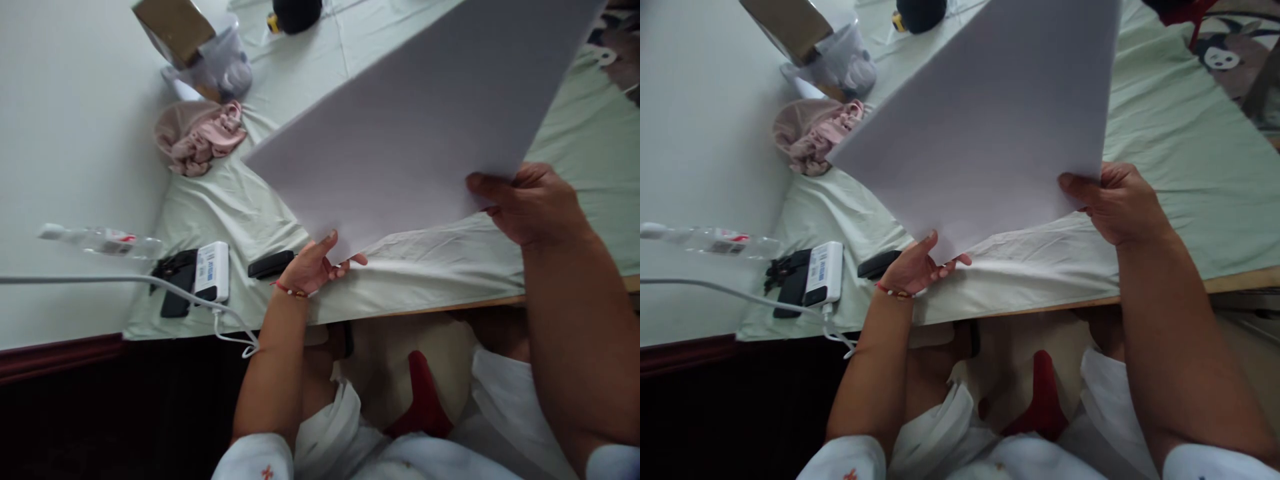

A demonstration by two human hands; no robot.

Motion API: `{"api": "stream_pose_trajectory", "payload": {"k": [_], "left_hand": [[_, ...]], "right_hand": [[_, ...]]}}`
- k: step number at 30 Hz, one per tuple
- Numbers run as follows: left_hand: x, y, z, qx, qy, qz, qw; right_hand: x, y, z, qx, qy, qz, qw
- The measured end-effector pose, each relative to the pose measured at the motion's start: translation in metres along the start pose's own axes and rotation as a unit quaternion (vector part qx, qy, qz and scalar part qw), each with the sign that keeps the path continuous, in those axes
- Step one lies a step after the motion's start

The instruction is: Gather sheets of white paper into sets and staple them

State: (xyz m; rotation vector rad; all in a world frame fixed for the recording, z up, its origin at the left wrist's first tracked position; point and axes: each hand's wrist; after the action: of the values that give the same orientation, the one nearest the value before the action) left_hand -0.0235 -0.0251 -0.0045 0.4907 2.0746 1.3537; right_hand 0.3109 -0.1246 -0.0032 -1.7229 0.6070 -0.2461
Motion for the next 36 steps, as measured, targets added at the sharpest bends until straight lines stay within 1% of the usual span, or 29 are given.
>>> {"api": "stream_pose_trajectory", "payload": {"k": [5,10,16,18,22,25,28,32,36], "left_hand": [[-0.003,-0.004,0.0,-0.076,0.054,0.027,0.995],[-0.003,-0.006,-0.002,-0.096,0.051,0.061,0.992],[-0.004,-0.005,-0.006,-0.092,0.021,0.095,0.991],[-0.006,-0.004,-0.006,-0.084,0.028,0.094,0.992],[-0.007,-0.004,-0.006,-0.065,0.061,0.09,0.992],[-0.007,-0.003,-0.006,-0.061,0.065,0.098,0.991],[-0.006,-0.002,-0.006,-0.065,0.061,0.104,0.991],[-0.003,-0.001,-0.008,-0.085,0.036,0.115,0.989],[0.002,-0.003,-0.012,-0.106,0.018,0.124,0.986]], "right_hand": [[0.0,0.001,0.0,0.0,-0.011,-0.008,1.0],[0.0,-0.001,0.0,-0.033,-0.009,-0.006,0.999],[-0.004,-0.003,-0.001,-0.048,0.012,-0.005,0.999],[-0.005,-0.003,-0.001,-0.043,0.012,-0.003,0.999],[-0.004,-0.001,-0.001,-0.037,0.012,-0.002,0.999],[-0.003,0.001,0.0,-0.04,0.011,0.0,0.999],[-0.003,0.003,0.001,-0.042,0.005,0.014,0.999],[-0.007,0.002,0.0,-0.054,0.008,0.018,0.998],[-0.005,-0.002,-0.005,-0.097,0.007,0.009,0.995]]}}
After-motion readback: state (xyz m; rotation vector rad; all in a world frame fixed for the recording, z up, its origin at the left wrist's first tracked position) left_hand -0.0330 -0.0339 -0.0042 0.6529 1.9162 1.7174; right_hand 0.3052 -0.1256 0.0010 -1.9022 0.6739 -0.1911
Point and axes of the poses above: each hand's wrist, its own z-axis towards the middle knuckle, its own x-axis out of the back of the hand, y = z × x, and after that the axes turned 13 degrees about -x, right-handed
